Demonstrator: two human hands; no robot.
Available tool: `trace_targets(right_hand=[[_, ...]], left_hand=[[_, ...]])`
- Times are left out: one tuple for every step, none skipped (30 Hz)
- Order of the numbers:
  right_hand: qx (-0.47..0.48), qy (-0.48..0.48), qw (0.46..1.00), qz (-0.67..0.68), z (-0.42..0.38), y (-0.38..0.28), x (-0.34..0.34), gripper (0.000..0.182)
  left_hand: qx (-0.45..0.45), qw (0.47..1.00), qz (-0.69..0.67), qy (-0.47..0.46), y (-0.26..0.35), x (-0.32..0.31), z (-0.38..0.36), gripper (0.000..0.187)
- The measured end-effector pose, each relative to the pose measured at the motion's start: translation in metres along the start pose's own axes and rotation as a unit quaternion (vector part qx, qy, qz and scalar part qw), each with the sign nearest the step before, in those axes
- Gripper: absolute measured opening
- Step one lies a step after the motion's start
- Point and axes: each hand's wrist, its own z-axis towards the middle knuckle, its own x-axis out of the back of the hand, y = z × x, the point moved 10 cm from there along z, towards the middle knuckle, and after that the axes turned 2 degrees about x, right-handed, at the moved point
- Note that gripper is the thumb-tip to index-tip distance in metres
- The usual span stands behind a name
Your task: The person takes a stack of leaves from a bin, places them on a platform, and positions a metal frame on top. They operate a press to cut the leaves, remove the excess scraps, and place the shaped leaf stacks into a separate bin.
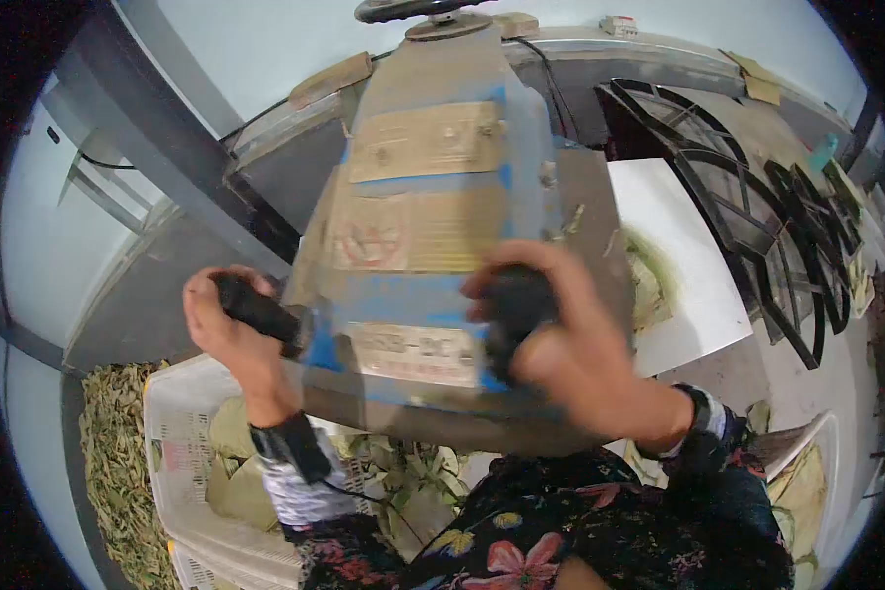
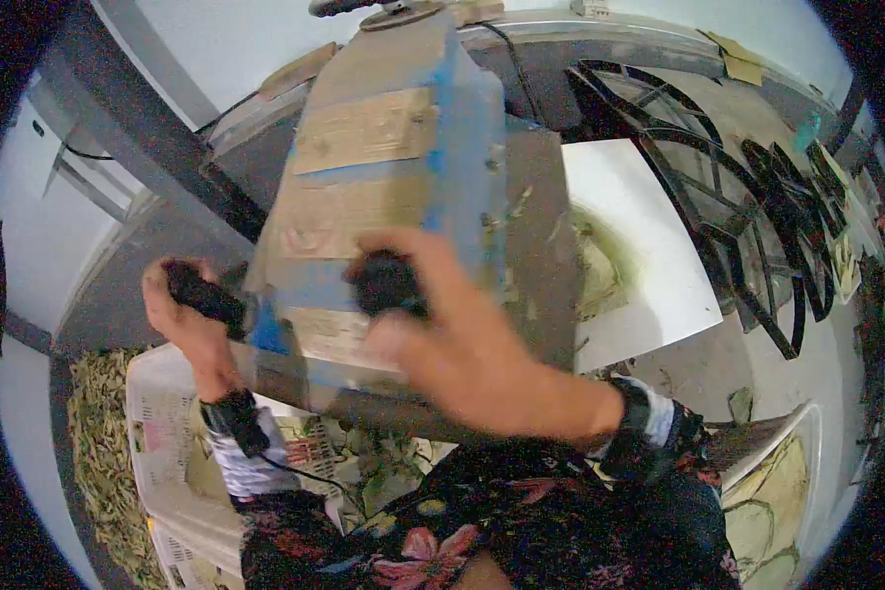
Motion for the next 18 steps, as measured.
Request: trace_targets(right_hand=[[0.098,-0.047,0.989,-0.1,-0.002,-0.013,-0.016,0.073],[0.121,-0.1,0.973,-0.171,-0.005,-0.011,-0.027,0.074],[0.144,-0.15,0.947,-0.243,-0.007,-0.007,-0.037,0.075],[0.147,-0.167,0.916,-0.334,-0.01,0.005,-0.029,0.069],[0.129,-0.111,0.913,-0.371,-0.009,0.022,0.001,0.067],[0.108,-0.054,0.905,-0.407,-0.01,0.043,0.036,0.065],[0.065,0.042,0.871,-0.485,-0.014,0.067,0.081,0.063],[0.021,0.136,0.822,-0.553,-0.024,0.085,0.126,0.062],[-0.037,0.164,0.819,-0.549,-0.032,0.105,0.165,0.064],[-0.094,0.193,0.814,-0.54,-0.041,0.122,0.198,0.067],[-0.097,0.196,0.81,-0.544,-0.045,0.129,0.212,0.067],[-0.147,0.19,0.805,-0.542,-0.049,0.144,0.226,0.069],[-0.194,0.186,0.799,-0.538,-0.052,0.159,0.237,0.071],[-0.187,0.194,0.822,-0.502,-0.051,0.167,0.243,0.076],[-0.189,0.191,0.823,-0.5,-0.047,0.162,0.237,0.076],[-0.247,0.186,0.822,-0.478,-0.047,0.165,0.235,0.075],[-0.301,0.179,0.819,-0.455,-0.048,0.167,0.232,0.074],[-0.301,0.171,0.821,-0.454,-0.043,0.163,0.227,0.074]], left_hand=[[-0.132,0.975,0.179,-0.012,0.01,0.014,0.015,0.027],[-0.259,0.9,0.349,-0.025,0.03,-0.002,0.011,0.033],[-0.262,0.901,0.344,-0.027,0.032,-0.002,0.009,0.033],[-0.184,0.938,0.291,0.047,0.029,0.022,0.009,0.036],[-0.101,0.961,0.231,0.119,0.023,0.038,0.002,0.044],[-0.098,0.964,0.218,0.114,0.024,0.034,-0.014,0.044],[-0.092,0.978,0.183,0.042,0.02,0.02,-0.032,0.048],[-0.085,0.985,0.148,-0.031,0.015,0.004,-0.047,0.052],[-0.082,0.986,0.139,-0.034,0.009,0.0,-0.055,0.052],[-0.104,0.978,0.175,-0.055,0.003,-0.01,-0.065,0.056],[-0.125,0.966,0.212,-0.076,0.001,-0.019,-0.07,0.061],[-0.105,0.964,0.236,-0.061,-0.004,-0.011,-0.059,0.066],[-0.107,0.965,0.233,-0.063,-0.001,-0.014,-0.057,0.066],[-0.177,0.907,0.376,-0.064,0.014,-0.027,-0.064,0.069],[-0.237,0.822,0.513,-0.063,0.023,-0.041,-0.077,0.072],[-0.219,0.834,0.479,-0.165,0.014,-0.061,-0.097,0.079],[-0.205,0.837,0.408,-0.301,-0.02,-0.083,-0.134,0.086],[-0.277,0.761,0.411,-0.419,-0.028,-0.118,-0.176,0.085]])
